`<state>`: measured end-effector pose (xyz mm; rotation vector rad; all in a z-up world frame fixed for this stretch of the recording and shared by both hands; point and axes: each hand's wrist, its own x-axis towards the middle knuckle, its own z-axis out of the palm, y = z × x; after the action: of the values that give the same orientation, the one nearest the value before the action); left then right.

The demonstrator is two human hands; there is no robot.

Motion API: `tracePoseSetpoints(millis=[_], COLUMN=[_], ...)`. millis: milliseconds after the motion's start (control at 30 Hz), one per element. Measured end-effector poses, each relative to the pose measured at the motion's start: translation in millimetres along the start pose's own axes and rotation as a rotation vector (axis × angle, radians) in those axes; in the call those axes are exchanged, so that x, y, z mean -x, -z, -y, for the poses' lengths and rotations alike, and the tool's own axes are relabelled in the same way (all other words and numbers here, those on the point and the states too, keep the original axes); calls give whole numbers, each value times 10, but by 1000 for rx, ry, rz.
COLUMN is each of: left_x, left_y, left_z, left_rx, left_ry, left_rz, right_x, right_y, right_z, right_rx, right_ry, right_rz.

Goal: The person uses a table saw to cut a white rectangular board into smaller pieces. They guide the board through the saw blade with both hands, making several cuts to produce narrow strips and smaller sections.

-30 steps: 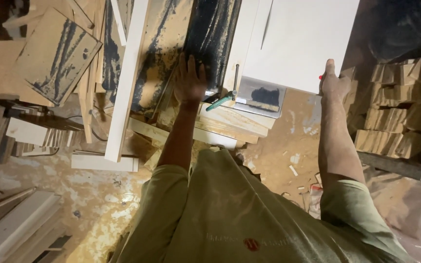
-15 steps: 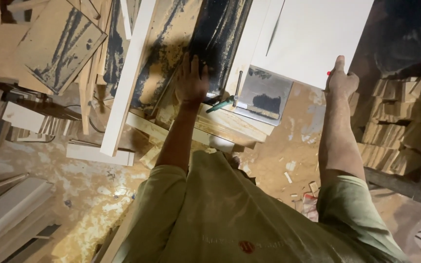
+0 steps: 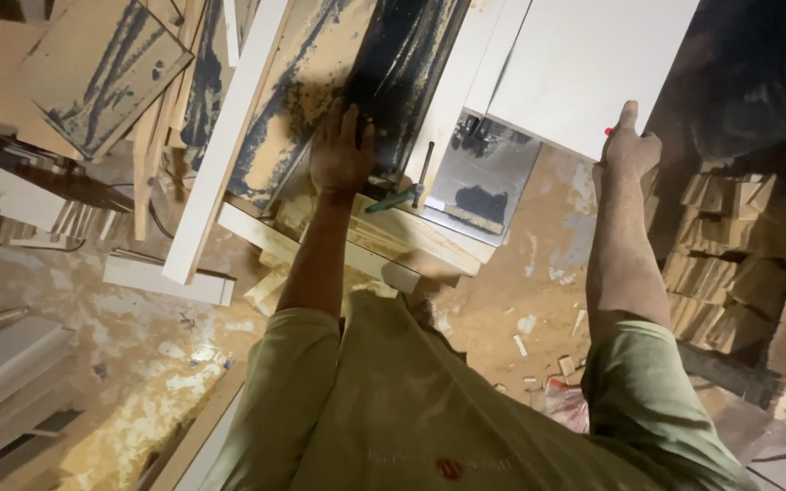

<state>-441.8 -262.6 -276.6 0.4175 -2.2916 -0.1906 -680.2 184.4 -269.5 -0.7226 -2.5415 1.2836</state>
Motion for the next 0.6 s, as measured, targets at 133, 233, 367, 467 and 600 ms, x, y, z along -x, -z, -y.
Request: tracePoseSetpoints(millis=[133, 233, 367, 467, 600], left_x=[8, 33, 137, 117, 170], left_y=[25, 54, -442, -220, -45], left_z=[-6, -21, 232, 166, 248], left_rx=[-16, 39, 66, 136, 636], left_ry=[5, 142, 212, 382, 831], left_rz=[46, 248, 322, 363, 307], right_x=[202, 290, 677, 1451, 2707], right_y=[53, 124, 419, 897, 1646], right_z=[217, 67, -286, -388, -278], right_rx=[-121, -15, 127, 159, 116], right_ry=[-2, 23, 67, 59, 45], right_rz=[-43, 23, 40, 104, 176])
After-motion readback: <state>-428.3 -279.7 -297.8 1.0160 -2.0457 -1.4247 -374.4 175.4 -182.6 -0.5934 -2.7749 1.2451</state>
